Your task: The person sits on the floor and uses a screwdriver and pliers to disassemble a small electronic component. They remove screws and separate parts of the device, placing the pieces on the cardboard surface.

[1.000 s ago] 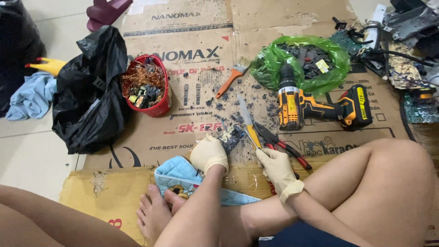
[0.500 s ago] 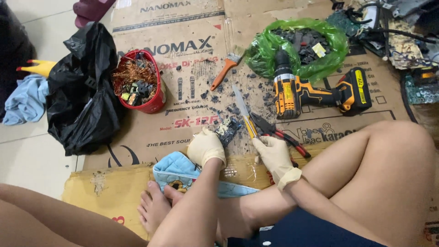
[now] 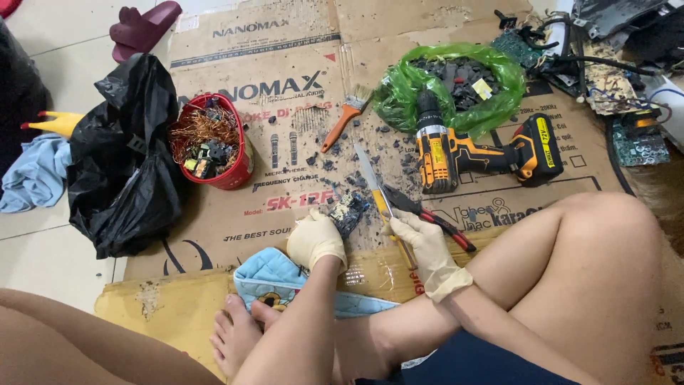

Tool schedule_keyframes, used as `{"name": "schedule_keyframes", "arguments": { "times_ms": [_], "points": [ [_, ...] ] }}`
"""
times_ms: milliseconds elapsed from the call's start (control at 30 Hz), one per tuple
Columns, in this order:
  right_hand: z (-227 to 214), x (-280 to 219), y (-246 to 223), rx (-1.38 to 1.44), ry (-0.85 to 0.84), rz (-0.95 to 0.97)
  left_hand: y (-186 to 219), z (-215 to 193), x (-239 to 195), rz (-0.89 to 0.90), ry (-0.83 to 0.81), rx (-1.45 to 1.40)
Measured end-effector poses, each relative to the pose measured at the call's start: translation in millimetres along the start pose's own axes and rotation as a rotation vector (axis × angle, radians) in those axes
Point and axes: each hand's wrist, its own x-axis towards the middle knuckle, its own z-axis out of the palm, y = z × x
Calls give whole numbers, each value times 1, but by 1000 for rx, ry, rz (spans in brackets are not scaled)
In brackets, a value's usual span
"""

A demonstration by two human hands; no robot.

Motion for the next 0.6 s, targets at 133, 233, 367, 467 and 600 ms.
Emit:
{"name": "schedule_keyframes", "arguments": {
  "times_ms": [133,233,367,467,600],
  "points": [
    [5,-12,-26,56,28,58,0,5,4,-6,-12,13],
    [3,-10,-21,58,15,91,-2,6,5,-17,-20,5],
    [0,-3,-20,103,0,130,-2,4,5,7,-8,3],
    [-4,-10,-26,39,-20,131,0,-5,-3,33,-5,13],
    [-17,-13,-42,-160,-109,58,0,-6,-6,78,12,45]
  ]
}}
